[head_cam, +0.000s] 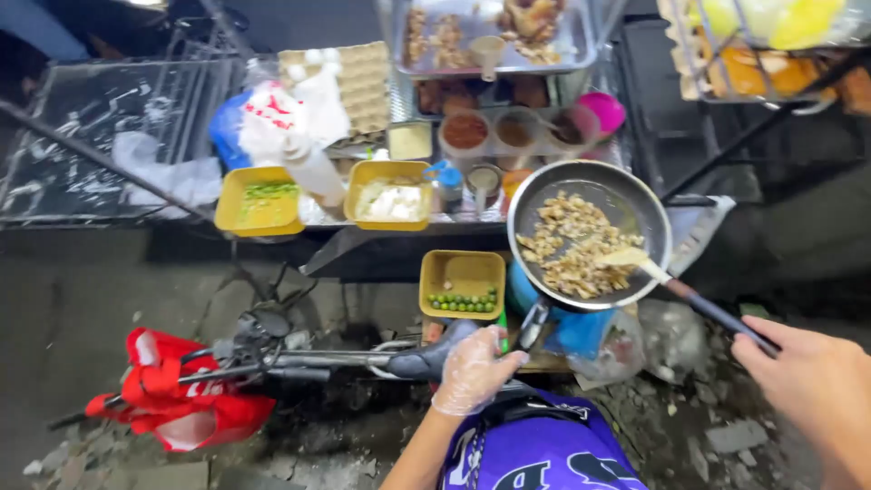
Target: Adding chopped green onions and eggs to a frying pan and stirring the mixture at a street food stall.
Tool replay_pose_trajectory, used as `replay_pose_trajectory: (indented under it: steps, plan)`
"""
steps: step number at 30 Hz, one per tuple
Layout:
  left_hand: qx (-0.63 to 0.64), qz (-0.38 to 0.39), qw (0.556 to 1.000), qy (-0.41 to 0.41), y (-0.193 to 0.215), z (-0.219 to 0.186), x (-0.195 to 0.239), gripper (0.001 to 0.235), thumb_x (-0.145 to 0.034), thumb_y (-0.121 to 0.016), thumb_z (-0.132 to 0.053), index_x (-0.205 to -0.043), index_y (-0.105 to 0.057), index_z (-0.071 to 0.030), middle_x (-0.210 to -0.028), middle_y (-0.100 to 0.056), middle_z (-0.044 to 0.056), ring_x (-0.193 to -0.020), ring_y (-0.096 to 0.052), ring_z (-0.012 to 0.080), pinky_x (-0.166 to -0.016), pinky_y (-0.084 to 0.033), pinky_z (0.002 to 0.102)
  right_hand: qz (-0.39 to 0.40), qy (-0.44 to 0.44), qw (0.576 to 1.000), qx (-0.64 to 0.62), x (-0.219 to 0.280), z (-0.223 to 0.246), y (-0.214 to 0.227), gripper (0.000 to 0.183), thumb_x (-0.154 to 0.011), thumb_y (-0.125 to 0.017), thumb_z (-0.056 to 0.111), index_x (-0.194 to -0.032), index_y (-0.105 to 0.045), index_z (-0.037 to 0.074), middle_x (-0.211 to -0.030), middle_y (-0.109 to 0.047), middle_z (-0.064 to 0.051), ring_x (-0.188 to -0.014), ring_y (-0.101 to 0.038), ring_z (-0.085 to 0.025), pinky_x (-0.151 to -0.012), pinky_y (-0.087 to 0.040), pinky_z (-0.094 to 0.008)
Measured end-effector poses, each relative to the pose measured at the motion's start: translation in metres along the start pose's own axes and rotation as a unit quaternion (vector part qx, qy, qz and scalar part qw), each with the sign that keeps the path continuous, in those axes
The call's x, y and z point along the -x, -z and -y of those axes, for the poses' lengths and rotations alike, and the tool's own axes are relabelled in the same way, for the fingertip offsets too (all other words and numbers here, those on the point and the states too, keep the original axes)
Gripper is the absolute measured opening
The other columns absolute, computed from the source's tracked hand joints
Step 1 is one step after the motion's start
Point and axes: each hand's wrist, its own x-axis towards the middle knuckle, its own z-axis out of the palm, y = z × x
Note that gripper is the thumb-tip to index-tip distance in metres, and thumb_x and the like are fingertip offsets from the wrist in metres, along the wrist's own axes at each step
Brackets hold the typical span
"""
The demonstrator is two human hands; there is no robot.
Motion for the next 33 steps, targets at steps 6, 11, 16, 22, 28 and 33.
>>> replay_pose_trajectory:
  steps: [6, 11, 16, 22, 28, 33]
  plan:
    - [0.009, -0.019, 0.999, -0.032, -0.009, -0.012, 0.002, 0.05, -0.087, -0.064, -0.052, -0.112, -0.067, -0.009, -0.102, -0.074, 0.012, -0.098, -0.069, 0.0351, -0.082, -0.05, 0.049, 0.12, 0.022, 0.992, 0.008, 0.028, 0.077, 0.073, 0.048, -0.096, -0.042, 0.047, -0.136, -0.068, 0.043, -0.106, -0.083, 0.001, -0.104, -0.075, -0.027, -0.083, -0.057, -0.038]
    - [-0.018, -0.047, 0.998, -0.023, -0.022, -0.013, -0.001, 0.048, -0.089, -0.063, -0.047, -0.119, -0.066, -0.01, -0.107, -0.074, 0.01, -0.1, -0.068, 0.0345, -0.085, -0.051, 0.048, 0.095, 0.046, 0.994, 0.014, 0.024, 0.068, 0.078, 0.043, -0.097, -0.045, 0.047, -0.132, -0.069, 0.046, -0.096, -0.082, 0.007, -0.096, -0.075, -0.019, -0.076, -0.057, -0.034]
    - [-0.004, -0.046, 0.998, 0.037, -0.018, -0.02, -0.006, 0.054, -0.087, -0.063, -0.052, -0.123, -0.067, -0.013, -0.121, -0.072, 0.007, -0.113, -0.065, 0.0326, -0.095, -0.048, 0.046, 0.107, 0.12, 0.986, 0.034, 0.009, 0.065, 0.069, 0.044, -0.099, -0.042, 0.046, -0.136, -0.065, 0.041, -0.097, -0.081, 0.004, -0.092, -0.077, -0.022, -0.07, -0.059, -0.037]
    - [0.015, -0.079, 0.995, 0.055, 0.0, -0.025, -0.009, 0.057, -0.084, -0.066, -0.055, -0.125, -0.069, -0.016, -0.099, -0.072, 0.001, -0.097, -0.069, 0.0237, -0.086, -0.05, 0.041, -0.043, 0.185, 0.981, 0.039, -0.012, 0.054, 0.04, 0.025, -0.098, -0.049, 0.042, -0.111, -0.07, 0.039, -0.071, -0.069, 0.003, -0.072, -0.07, -0.027, -0.055, -0.049, -0.041]
    - [0.058, -0.076, 0.994, 0.05, 0.041, -0.026, -0.026, 0.064, -0.085, -0.058, -0.056, -0.126, -0.067, -0.008, -0.099, -0.072, 0.004, -0.104, -0.069, 0.026, -0.089, -0.049, 0.041, 0.0, 0.139, 0.975, 0.174, -0.008, 0.028, 0.016, 0.038, -0.097, -0.042, 0.054, -0.132, -0.057, 0.058, -0.084, -0.075, 0.017, -0.09, -0.078, -0.01, -0.065, -0.059, -0.029]
    - [0.09, -0.095, 0.99, 0.055, 0.086, -0.013, -0.055, 0.06, -0.084, -0.057, -0.052, -0.123, -0.07, -0.009, -0.107, -0.073, 0.006, -0.1, -0.068, 0.0234, -0.089, -0.049, 0.039, -0.104, 0.172, 0.94, -0.275, -0.063, -0.044, -0.142, 0.037, -0.089, -0.078, 0.017, -0.126, -0.081, 0.011, -0.056, -0.048, -0.019, -0.045, -0.048, -0.028, -0.055, -0.038, -0.039]
